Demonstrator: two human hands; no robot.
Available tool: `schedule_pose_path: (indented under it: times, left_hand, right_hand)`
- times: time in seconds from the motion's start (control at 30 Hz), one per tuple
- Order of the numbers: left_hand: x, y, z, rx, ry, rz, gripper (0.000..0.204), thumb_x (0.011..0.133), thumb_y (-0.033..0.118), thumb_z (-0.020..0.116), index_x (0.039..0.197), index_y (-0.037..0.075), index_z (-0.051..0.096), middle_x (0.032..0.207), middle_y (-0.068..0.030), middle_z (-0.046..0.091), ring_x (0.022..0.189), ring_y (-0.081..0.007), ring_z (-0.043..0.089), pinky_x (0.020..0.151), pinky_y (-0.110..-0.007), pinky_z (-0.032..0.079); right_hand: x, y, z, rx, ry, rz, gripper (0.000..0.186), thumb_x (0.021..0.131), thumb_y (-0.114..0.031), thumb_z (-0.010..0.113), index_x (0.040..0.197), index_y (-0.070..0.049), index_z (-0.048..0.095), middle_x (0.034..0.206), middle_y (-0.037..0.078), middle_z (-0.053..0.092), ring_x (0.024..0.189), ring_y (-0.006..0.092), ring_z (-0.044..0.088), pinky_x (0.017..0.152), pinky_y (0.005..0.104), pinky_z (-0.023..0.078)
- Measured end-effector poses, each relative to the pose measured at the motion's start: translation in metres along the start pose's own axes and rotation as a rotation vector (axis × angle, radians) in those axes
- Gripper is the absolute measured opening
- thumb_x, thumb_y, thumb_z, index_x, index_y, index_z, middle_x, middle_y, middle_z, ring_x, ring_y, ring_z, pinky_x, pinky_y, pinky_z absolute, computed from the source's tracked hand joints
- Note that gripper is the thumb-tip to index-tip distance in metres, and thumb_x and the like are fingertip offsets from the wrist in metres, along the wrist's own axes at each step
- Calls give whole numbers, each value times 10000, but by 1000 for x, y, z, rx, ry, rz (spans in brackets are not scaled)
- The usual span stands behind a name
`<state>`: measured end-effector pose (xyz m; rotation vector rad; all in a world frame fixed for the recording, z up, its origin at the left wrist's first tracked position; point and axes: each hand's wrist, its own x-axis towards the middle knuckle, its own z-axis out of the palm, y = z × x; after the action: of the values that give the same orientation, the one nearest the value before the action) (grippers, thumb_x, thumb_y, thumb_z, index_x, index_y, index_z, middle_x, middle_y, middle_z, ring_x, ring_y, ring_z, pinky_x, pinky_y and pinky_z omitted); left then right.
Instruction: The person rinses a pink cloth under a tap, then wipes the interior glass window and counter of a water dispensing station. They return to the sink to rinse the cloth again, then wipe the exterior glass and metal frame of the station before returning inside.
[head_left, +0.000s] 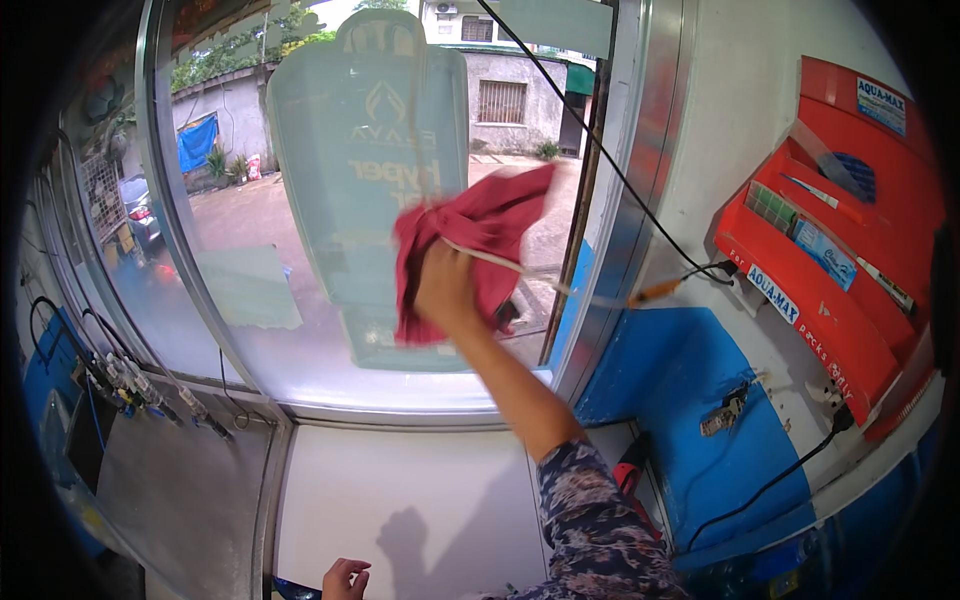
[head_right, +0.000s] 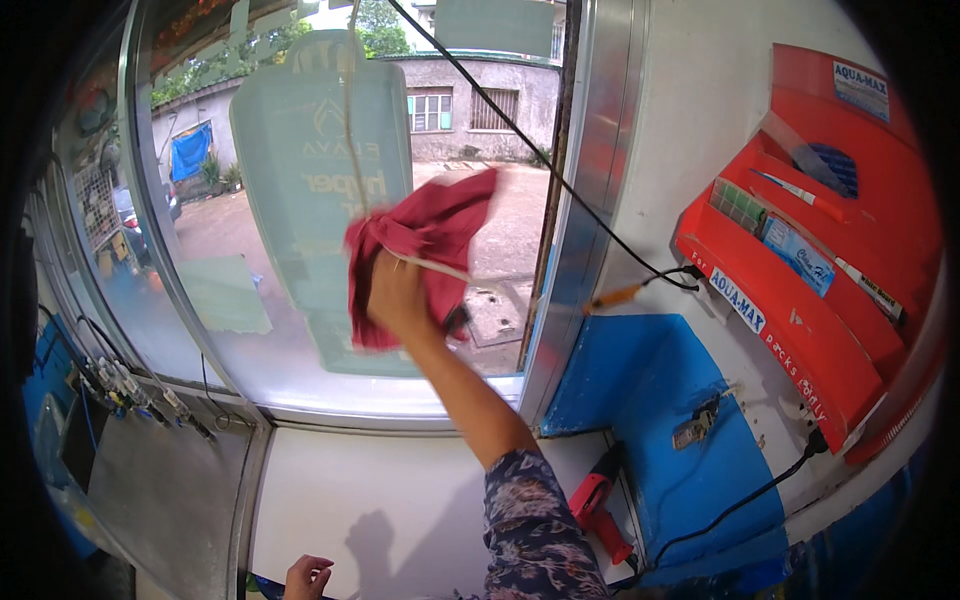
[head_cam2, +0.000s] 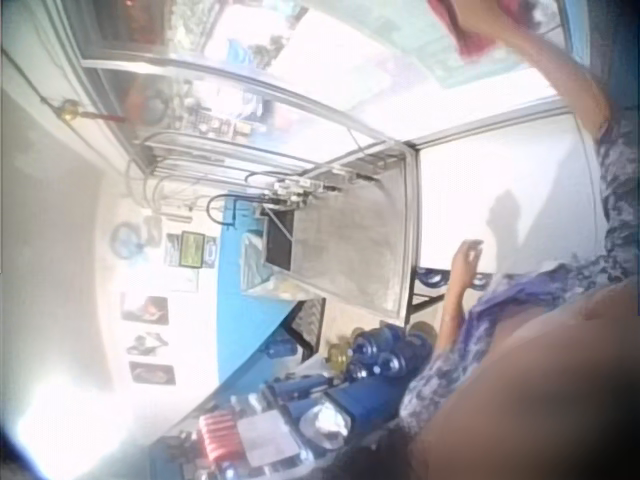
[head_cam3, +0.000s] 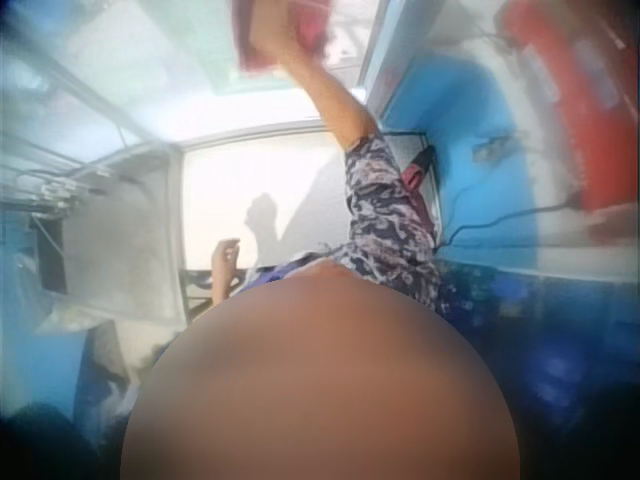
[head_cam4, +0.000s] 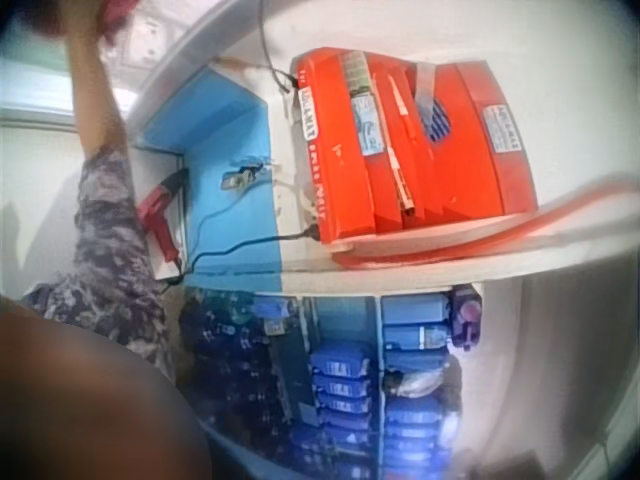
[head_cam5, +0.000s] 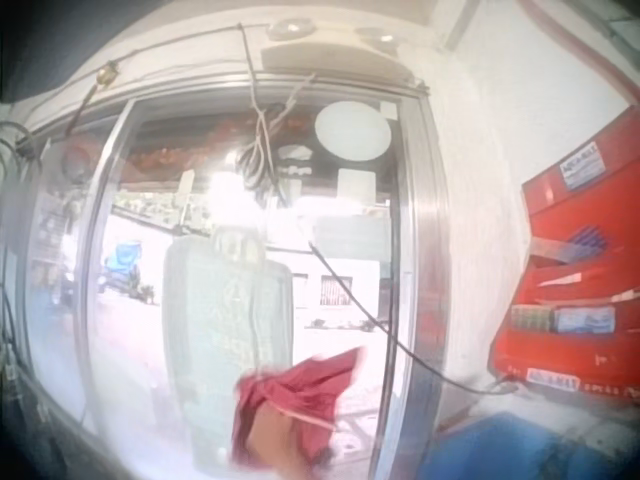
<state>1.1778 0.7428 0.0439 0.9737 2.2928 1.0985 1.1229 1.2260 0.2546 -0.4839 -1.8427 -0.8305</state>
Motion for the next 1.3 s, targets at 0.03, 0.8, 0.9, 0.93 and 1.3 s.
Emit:
schedule_pose_path:
  times: [0.03, 0.8, 0.9, 0.93, 1.3]
  left_hand:
    - [3, 2, 1, 25, -4, 60, 179, 919, 111, 615, 1075, 48, 677, 1021, -145, 666, 901, -286, 636, 790, -383, 520]
    - [-25, -80, -73, 91, 270, 62, 163, 881, 104, 609, 1029, 52, 653, 1074, -176, 630, 1040, -390, 577, 935, -448, 450]
    - [-6, -87, -76, 55, 345, 124, 148, 912, 157, 594, 995, 48, 653, 1068, -170, 634, 1031, -388, 583, 933, -444, 453]
    - [8, -92, -75, 120, 367, 130, 133, 796, 71, 680, 927, 59, 692, 1005, -139, 629, 998, -328, 584, 879, -439, 478]
    - [78, -167, -101, 457, 440, 1, 544, 661, 183, 768, 1181, 127, 618, 1232, -113, 531, 1195, -327, 449, 980, -521, 343]
  right_hand:
    - [-40, -28, 1, 265, -221, -60, 322, 772, -143, 531, 951, 105, 631, 1000, 270, 610, 1054, 435, 533, 1048, 620, 257]
    - [311, -35, -32, 576, 563, 284, 204, 799, -186, 566, 901, -54, 684, 905, 186, 686, 837, 408, 640, 788, 499, 497]
    - [295, -140, -2, 641, 349, -21, 202, 803, -205, 560, 904, -57, 654, 831, 181, 670, 782, 421, 628, 791, 488, 501]
    - [271, -179, 10, 610, 330, -170, 256, 815, -220, 557, 996, -58, 639, 951, 174, 677, 984, 375, 608, 979, 495, 419]
    - [-24, -251, 48, 900, -1223, -557, 378, 989, -315, 476, 1122, -5, 647, 1037, 187, 688, 960, 348, 645, 868, 410, 491]
